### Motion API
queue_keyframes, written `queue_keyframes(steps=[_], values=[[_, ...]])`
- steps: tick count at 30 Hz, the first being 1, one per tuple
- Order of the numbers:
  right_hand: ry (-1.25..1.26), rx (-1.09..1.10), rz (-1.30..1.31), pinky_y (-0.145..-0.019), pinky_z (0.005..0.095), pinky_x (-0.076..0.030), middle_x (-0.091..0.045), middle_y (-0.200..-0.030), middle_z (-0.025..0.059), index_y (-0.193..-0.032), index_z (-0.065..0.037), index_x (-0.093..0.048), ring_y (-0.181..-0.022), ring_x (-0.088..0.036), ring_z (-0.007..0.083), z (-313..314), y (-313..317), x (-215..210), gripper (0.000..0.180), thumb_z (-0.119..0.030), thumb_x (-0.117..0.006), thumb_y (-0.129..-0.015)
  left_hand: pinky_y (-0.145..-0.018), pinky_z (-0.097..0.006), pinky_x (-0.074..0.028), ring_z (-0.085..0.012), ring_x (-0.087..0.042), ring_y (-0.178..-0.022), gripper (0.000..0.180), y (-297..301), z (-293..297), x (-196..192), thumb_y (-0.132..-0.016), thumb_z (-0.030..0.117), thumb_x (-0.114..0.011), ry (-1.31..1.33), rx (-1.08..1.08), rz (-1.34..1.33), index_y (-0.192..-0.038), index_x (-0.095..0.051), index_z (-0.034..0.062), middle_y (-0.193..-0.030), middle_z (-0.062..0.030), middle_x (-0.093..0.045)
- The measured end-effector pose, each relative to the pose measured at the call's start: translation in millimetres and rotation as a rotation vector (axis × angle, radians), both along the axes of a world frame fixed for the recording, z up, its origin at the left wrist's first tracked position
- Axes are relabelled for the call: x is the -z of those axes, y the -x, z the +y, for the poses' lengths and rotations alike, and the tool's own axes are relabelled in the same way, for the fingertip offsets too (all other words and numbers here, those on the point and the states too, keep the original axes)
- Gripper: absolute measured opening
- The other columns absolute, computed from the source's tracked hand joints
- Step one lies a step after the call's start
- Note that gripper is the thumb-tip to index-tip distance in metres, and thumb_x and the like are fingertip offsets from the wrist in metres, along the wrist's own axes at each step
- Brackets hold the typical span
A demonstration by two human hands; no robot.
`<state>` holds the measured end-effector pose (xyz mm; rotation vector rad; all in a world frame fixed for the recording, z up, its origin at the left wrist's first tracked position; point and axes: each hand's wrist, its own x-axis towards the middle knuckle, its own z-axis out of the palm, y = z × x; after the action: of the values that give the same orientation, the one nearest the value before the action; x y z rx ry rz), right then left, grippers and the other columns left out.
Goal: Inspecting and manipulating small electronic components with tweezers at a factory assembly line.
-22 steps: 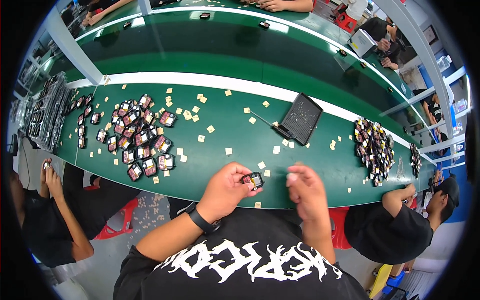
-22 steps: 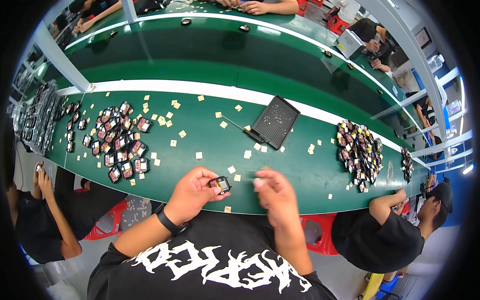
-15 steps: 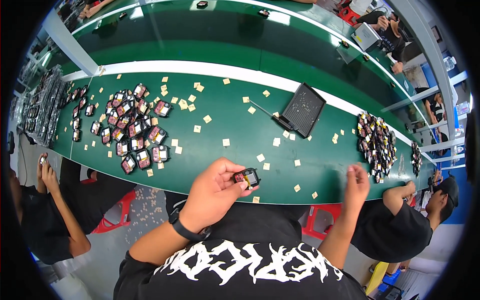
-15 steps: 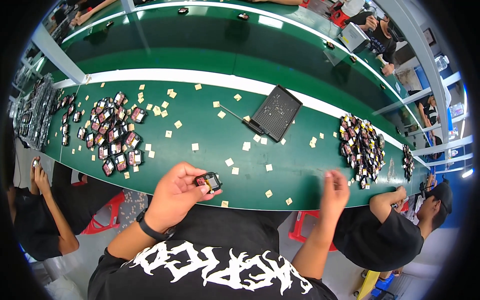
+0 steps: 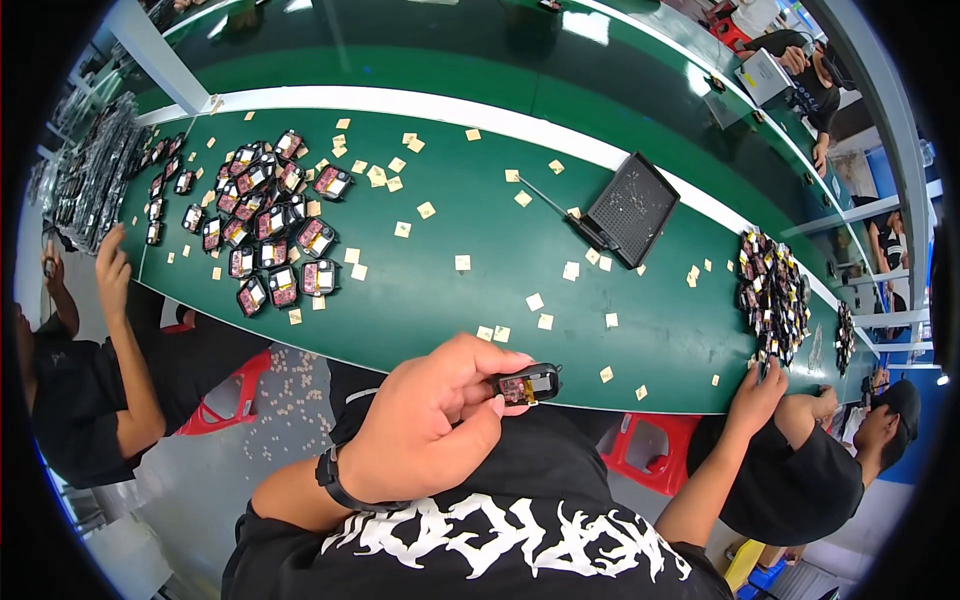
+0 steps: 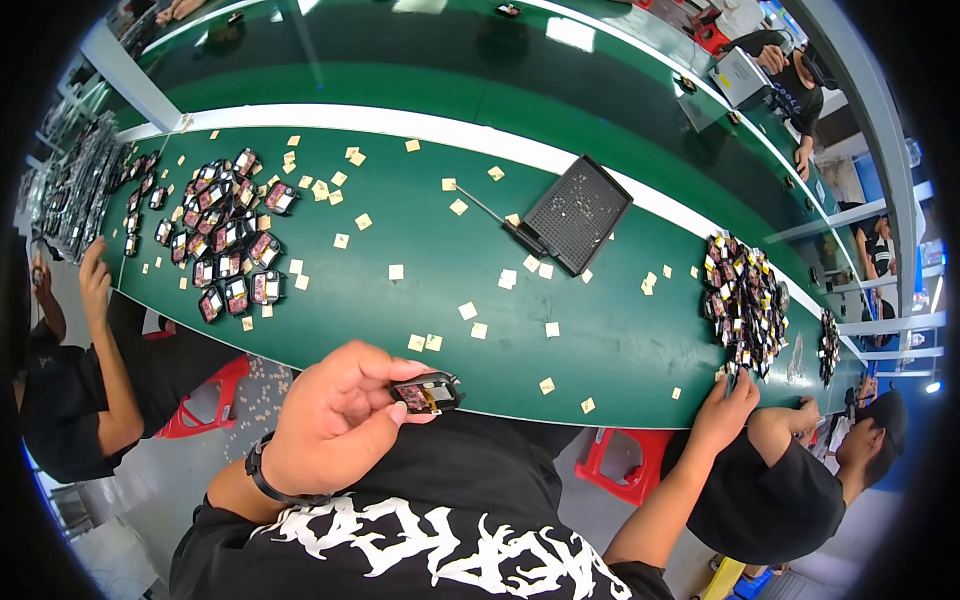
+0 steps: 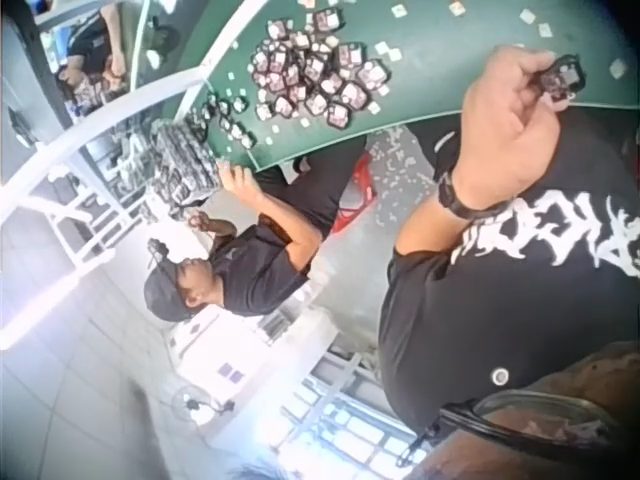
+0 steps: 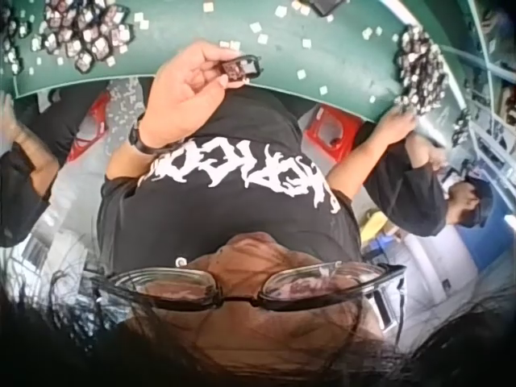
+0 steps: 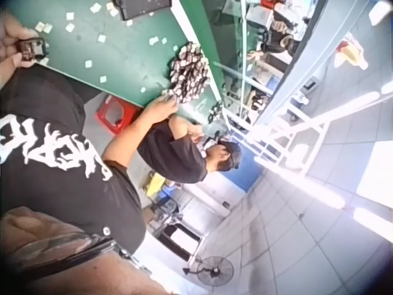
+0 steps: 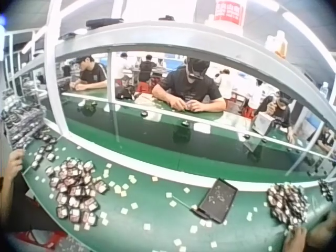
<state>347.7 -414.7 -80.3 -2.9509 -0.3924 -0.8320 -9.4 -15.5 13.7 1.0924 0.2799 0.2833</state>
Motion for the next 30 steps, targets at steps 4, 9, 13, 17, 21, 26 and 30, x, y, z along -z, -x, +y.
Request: queue_keyframes(steps=[4,9,13,17,21,26,30], values=[[0.047,0.023,0.112,-0.091,0.0472,-0.052,-0.062,-0.119,0.0229,-0.125,-0.001,-0.064,-0.107,-0.063,0.0429,-29,-26,6,0.028,-0.012,-0.063,-0.099,-0.097,-0.029,-0.054,-0.0142,-0.067,-0.11,0.031,-8,3,8,-0.098,-0.009,-0.053,0.016,-0.139,-0.013,-0.129,-0.053,-0.007,-0.123,-0.0129,-0.064],[0.179,-0.032,0.148,-0.086,0.0481,-0.052,-0.061,-0.114,0.0225,-0.12,0.0,-0.062,-0.103,-0.063,0.044,-52,-40,0,0.024,-0.009,-0.057,-0.099,-0.091,-0.032,-0.058,-0.0219,-0.071,-0.106,0.035,11,43,42,-0.097,-0.008,-0.06,-0.019,-0.183,0.238,-0.131,-0.053,-0.0047,-0.123,-0.0144,-0.065],[0.188,-0.138,0.149,-0.084,0.0467,-0.053,-0.061,-0.115,0.0189,-0.12,-0.001,-0.063,-0.102,-0.064,0.0409,-48,-35,-8,0.024,-0.006,-0.058,-0.097,-0.087,-0.028,-0.057,-0.0168,-0.071,-0.1,0.041,41,79,53,-0.092,-0.006,-0.064,-0.197,-0.617,0.189,-0.131,-0.053,-0.002,-0.114,-0.0126,-0.07],[0.181,-0.192,0.145,-0.083,0.0454,-0.053,-0.061,-0.114,0.0167,-0.12,-0.002,-0.063,-0.102,-0.065,0.0392,-57,-36,-1,0.028,-0.003,-0.061,-0.092,-0.076,-0.023,-0.055,-0.0123,-0.071,-0.09,0.043,72,125,35,-0.091,-0.004,-0.072,-0.45,-0.892,0.292,-0.129,-0.052,-0.0045,-0.109,-0.0115,-0.07],[0.147,-0.304,0.102,-0.079,0.046,-0.053,-0.06,-0.11,0.0165,-0.116,-0.002,-0.063,-0.097,-0.064,0.0391,-65,-41,2,0.026,-0.003,-0.062,-0.09,-0.068,-0.023,-0.053,-0.012,-0.072,-0.085,0.042,105,171,47,-0.088,0.001,-0.077,-0.72,-1.081,0.459,-0.124,-0.057,-0.0065,-0.098,-0.0107,-0.072],[0.12,-0.403,0.106,-0.075,0.0467,-0.052,-0.06,-0.104,0.0166,-0.108,-0.002,-0.063,-0.091,-0.063,0.0396,-55,-39,-18,0.02,-0.003,-0.063,-0.088,-0.065,-0.026,-0.052,-0.0117,-0.07,-0.074,0.043,114,196,64,-0.085,0.017,-0.085,-0.763,-1.269,0.529,-0.116,-0.066,-0.0065,-0.09,-0.0083,-0.072],[0.222,-0.283,0.205,-0.082,0.0485,-0.054,-0.063,-0.118,0.0181,-0.118,-0.004,-0.064,-0.103,-0.064,0.0421,-55,-46,-25,0.029,-0.009,-0.068,-0.09,-0.07,-0.038,-0.051,-0.0255,-0.066,-0.078,0.044,119,213,78,-0.086,0.03,-0.084,-1.113,-1.238,0.795,-0.112,-0.07,-0.0033,-0.086,-0.0134,-0.067]])
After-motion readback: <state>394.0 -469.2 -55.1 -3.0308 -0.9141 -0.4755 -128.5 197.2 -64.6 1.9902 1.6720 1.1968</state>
